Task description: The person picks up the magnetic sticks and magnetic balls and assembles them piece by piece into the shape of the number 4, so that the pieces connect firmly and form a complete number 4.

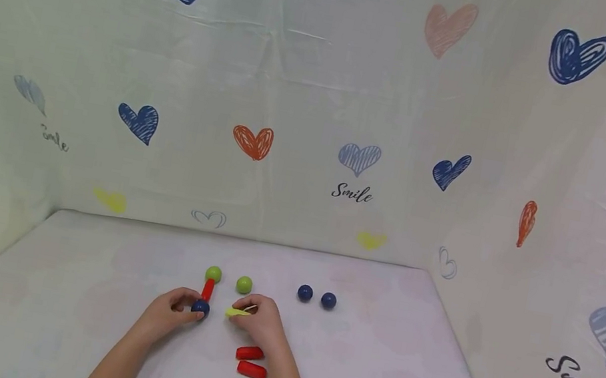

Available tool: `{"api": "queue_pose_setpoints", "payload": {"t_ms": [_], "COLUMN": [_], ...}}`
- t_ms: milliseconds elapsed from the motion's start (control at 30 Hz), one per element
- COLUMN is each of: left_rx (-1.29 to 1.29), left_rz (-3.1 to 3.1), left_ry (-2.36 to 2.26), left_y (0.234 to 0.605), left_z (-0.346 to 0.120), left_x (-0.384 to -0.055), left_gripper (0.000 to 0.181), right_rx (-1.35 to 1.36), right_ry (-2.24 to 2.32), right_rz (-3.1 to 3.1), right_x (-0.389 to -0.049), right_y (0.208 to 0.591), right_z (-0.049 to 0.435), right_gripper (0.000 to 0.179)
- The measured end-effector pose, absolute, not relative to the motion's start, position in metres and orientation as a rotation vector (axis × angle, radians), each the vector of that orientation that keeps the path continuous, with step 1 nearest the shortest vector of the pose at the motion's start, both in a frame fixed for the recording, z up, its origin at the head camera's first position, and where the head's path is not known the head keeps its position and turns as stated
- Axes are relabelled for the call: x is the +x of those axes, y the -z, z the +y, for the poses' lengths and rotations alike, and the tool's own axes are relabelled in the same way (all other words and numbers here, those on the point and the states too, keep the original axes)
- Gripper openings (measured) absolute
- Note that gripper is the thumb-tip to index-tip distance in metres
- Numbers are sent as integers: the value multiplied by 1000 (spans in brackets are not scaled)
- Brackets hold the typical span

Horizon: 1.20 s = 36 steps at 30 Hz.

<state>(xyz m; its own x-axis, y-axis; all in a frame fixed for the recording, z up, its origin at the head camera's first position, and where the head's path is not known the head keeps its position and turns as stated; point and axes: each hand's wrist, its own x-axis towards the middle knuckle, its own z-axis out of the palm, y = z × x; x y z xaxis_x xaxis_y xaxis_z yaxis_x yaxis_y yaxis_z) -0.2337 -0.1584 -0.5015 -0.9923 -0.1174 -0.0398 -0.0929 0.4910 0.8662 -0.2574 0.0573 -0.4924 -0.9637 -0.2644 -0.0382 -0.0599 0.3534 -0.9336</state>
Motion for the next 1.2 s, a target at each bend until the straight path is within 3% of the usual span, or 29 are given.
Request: {"api": "queue_pose_setpoints", "payload": {"t_ms": [1200], "left_rx": [165], "left_rz": [-2685], "left_ry": [1501], "left_y": [507], "left_z": [-159], "left_x": [-234], "left_gripper": [37], "right_rx": [-249], "right_ry": [1717], "right_rz": [2453], "right_x": [-256], "right_y": [494], "right_z": [26], "right_gripper": [17]}}
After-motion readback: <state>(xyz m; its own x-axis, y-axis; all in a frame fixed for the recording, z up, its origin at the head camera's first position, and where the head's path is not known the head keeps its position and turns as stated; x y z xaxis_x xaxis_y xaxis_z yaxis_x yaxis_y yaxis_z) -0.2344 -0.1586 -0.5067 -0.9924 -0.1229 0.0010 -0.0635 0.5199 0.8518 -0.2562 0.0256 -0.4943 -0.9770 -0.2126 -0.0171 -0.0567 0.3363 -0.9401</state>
